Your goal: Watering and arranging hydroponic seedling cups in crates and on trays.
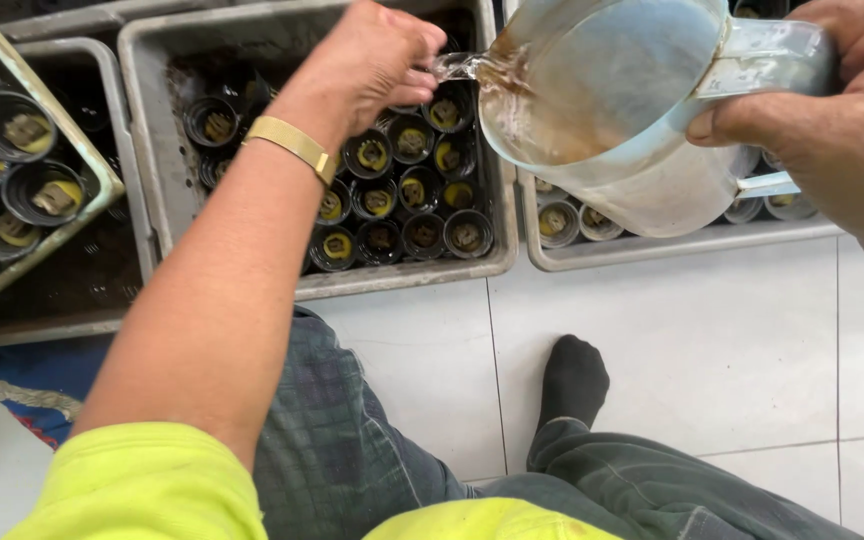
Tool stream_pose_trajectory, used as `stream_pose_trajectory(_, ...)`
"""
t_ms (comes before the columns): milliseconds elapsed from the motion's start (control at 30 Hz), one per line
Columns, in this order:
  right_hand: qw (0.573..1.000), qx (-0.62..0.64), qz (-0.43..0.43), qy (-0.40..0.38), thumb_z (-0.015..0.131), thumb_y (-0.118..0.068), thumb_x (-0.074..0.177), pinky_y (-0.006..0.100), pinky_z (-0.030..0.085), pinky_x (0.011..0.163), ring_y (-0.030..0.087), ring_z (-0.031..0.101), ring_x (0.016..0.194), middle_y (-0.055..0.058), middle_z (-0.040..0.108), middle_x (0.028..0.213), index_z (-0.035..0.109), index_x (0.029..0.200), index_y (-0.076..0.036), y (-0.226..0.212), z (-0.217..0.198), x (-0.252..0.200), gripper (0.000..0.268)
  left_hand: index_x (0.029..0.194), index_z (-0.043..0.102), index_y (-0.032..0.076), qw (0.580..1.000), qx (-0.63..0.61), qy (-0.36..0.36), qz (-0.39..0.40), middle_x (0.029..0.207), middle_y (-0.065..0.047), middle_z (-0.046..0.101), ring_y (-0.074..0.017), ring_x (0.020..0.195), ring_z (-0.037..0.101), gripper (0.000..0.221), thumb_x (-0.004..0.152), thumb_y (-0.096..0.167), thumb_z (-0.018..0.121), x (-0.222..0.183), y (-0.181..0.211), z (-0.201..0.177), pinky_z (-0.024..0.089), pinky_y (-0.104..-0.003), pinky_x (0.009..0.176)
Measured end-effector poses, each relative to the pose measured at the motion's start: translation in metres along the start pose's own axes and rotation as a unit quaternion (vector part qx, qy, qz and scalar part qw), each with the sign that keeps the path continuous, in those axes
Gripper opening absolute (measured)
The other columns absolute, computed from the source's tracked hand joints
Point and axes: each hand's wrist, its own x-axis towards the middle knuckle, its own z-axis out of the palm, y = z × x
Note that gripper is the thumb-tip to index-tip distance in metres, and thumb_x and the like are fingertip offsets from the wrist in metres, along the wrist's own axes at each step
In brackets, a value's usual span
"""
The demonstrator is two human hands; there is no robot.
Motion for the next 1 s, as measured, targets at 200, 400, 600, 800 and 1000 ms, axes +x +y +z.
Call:
stream_pose_trajectory(200, 0.991, 0.092, -0.092, 0.013, 0.072, -0.004, 0.097, 0.038, 0.064, 0.088, 0.024, 0.074, 0.095, 0.022, 0.071, 0.106, 0.065, 0.114, 0.002, -0.005, 0.008, 0.028, 0.019, 0.119, 0.056, 0.004, 0.984, -0.128, -0.085, 0.091, 0.105, -0.009, 0.072, -0.0187, 0.094, 0.073, 0.036, 0.085, 0.004, 0.068, 0.028, -0.005, 0.016, 0.069, -0.036, 0.086)
stream_pose_trajectory(400, 0.998, 0.046, -0.028, 0.034, 0.074, -0.002, 0.091, 0.036, 0.063, 0.081, 0.023, 0.074, 0.089, 0.019, 0.072, 0.101, 0.069, 0.110, 0.001, -0.030, 0.022, 0.044, 0.020, 0.150, 0.043, 0.005, 0.974, -0.134, -0.148, 0.105, 0.159, -0.020, 0.036, -0.0503, 0.145, 0.034, 0.062, 0.099, 0.033, 0.065, 0.039, -0.012, -0.002, 0.047, -0.063, 0.108)
stream_pose_trajectory(600, 1.000, -0.007, -0.014, 0.025, 0.078, -0.006, 0.091, 0.038, 0.062, 0.079, 0.026, 0.074, 0.086, 0.023, 0.072, 0.098, 0.070, 0.108, 0.003, -0.009, 0.032, 0.060, 0.020, 0.144, 0.049, 0.004, 0.973, -0.140, -0.161, 0.092, 0.160, -0.026, 0.031, -0.0525, 0.144, 0.030, 0.060, 0.096, 0.034, 0.069, 0.031, -0.008, -0.025, 0.049, -0.068, 0.105)
stream_pose_trajectory(800, 0.999, 0.018, -0.047, 0.013, 0.076, -0.008, 0.092, 0.035, 0.062, 0.078, 0.023, 0.074, 0.083, 0.021, 0.072, 0.096, 0.072, 0.112, 0.001, -0.049, 0.042, 0.072, 0.022, 0.132, 0.058, -0.002, 0.967, -0.194, -0.110, 0.121, 0.132, -0.016, 0.059, -0.0305, 0.111, 0.060, 0.045, 0.100, 0.025, 0.074, 0.049, -0.023, -0.059, 0.063, -0.056, 0.101)
stream_pose_trajectory(1000, 0.995, 0.020, -0.095, 0.010, 0.077, -0.005, 0.090, 0.034, 0.062, 0.069, 0.023, 0.074, 0.081, 0.019, 0.074, 0.097, 0.071, 0.112, 0.002, -0.081, 0.050, 0.083, 0.024, 0.128, 0.064, -0.001, 0.957, -0.223, -0.136, 0.121, 0.105, -0.011, 0.064, -0.0255, 0.096, 0.065, 0.033, 0.100, 0.016, 0.070, 0.033, -0.012, -0.083, 0.062, -0.050, 0.099)
